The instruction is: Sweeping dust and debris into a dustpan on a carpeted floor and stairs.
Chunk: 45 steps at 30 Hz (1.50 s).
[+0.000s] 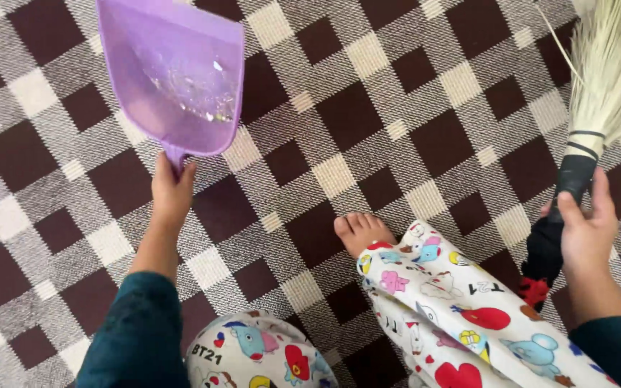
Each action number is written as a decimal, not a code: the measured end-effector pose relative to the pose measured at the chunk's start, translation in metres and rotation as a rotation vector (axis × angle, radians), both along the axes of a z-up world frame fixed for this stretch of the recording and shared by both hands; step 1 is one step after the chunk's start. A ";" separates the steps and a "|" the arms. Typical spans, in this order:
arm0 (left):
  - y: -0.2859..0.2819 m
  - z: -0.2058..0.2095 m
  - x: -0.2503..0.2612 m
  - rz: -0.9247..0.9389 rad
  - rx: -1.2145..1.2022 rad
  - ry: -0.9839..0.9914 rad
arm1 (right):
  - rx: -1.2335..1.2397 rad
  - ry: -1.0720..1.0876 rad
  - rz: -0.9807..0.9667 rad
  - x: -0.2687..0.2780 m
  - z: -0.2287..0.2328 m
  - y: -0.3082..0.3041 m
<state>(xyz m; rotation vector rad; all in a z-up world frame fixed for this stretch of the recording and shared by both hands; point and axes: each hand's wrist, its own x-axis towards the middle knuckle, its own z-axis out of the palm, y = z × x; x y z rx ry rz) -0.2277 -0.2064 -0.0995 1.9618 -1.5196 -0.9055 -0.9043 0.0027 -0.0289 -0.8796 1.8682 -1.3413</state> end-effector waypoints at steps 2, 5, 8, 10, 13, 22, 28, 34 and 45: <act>-0.009 -0.005 0.000 0.027 -0.062 0.092 | 0.060 0.055 -0.013 0.006 0.004 0.000; -0.017 -0.008 0.002 0.073 -0.119 0.212 | 0.106 0.107 0.032 0.009 0.002 0.002; -0.020 0.004 0.006 0.164 -0.166 0.265 | 0.087 0.223 0.285 0.012 0.001 -0.001; -0.020 0.014 0.016 0.176 -0.194 0.231 | 0.030 0.507 0.541 0.057 0.030 -0.035; -0.020 0.038 0.031 0.205 -0.248 0.151 | 0.232 0.804 1.049 0.115 0.041 -0.076; -0.027 0.073 0.053 0.270 -0.281 0.068 | 0.759 0.863 1.327 0.140 0.038 -0.080; -0.021 0.078 0.048 0.266 -0.225 0.060 | 0.742 0.774 0.729 0.080 0.081 -0.074; -0.015 0.087 0.041 0.271 -0.185 0.142 | 0.449 0.796 0.908 0.123 0.081 -0.057; -0.031 0.081 0.065 0.212 -0.214 0.060 | 0.815 0.923 1.085 0.097 0.075 -0.067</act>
